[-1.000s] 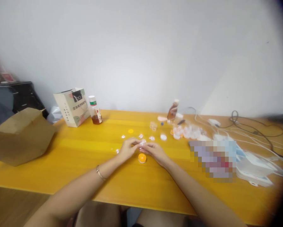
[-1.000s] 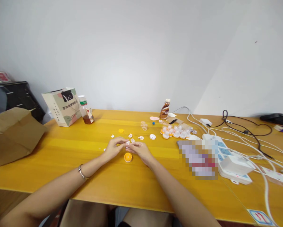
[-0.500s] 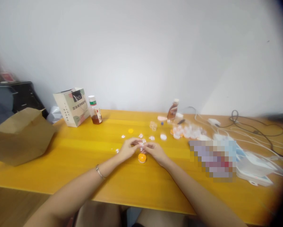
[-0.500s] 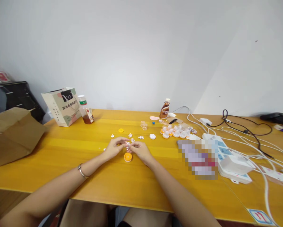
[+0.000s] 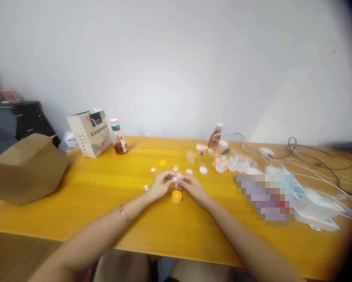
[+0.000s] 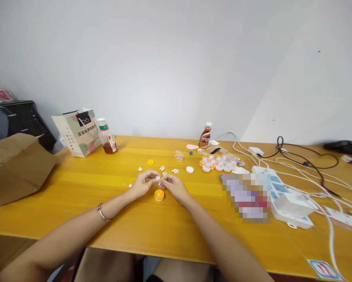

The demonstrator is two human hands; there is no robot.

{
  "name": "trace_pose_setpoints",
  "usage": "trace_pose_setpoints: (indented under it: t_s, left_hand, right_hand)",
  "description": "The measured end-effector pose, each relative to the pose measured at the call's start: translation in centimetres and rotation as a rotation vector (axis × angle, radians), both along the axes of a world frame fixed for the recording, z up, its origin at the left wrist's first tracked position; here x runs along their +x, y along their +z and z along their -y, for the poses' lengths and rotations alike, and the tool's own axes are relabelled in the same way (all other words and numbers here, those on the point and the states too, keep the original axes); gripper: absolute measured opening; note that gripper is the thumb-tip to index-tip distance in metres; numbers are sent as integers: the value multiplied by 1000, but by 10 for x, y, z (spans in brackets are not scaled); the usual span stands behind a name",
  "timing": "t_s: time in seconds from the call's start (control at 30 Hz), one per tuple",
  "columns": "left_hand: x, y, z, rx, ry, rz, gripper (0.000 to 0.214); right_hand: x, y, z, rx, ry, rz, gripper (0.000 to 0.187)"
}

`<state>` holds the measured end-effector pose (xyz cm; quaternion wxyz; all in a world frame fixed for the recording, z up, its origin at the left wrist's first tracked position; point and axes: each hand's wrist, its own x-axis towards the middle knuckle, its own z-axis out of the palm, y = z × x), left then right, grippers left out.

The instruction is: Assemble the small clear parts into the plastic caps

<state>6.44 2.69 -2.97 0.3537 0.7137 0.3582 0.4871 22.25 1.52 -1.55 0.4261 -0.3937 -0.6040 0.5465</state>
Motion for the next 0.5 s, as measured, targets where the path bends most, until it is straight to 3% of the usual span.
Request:
trace_pose_setpoints:
  t_s: [0.17, 0.3, 0.4, 0.5]
  left_hand:
    - [-2, 0, -1, 14, 12, -3, 18]
    - [-4, -2, -3, 104, 94, -110, 22]
    - [-8, -6, -4, 186, 129, -256, 27]
    - [-11, -10, -7, 227, 116, -399, 37]
  right_hand:
    - [1, -1, -4, 56, 8, -1, 25]
    - [15, -5, -18, 211, -318, 84, 29]
    - [33, -9, -32, 365, -600, 300, 30]
    - [47, -15, -45, 438, -698, 444, 26]
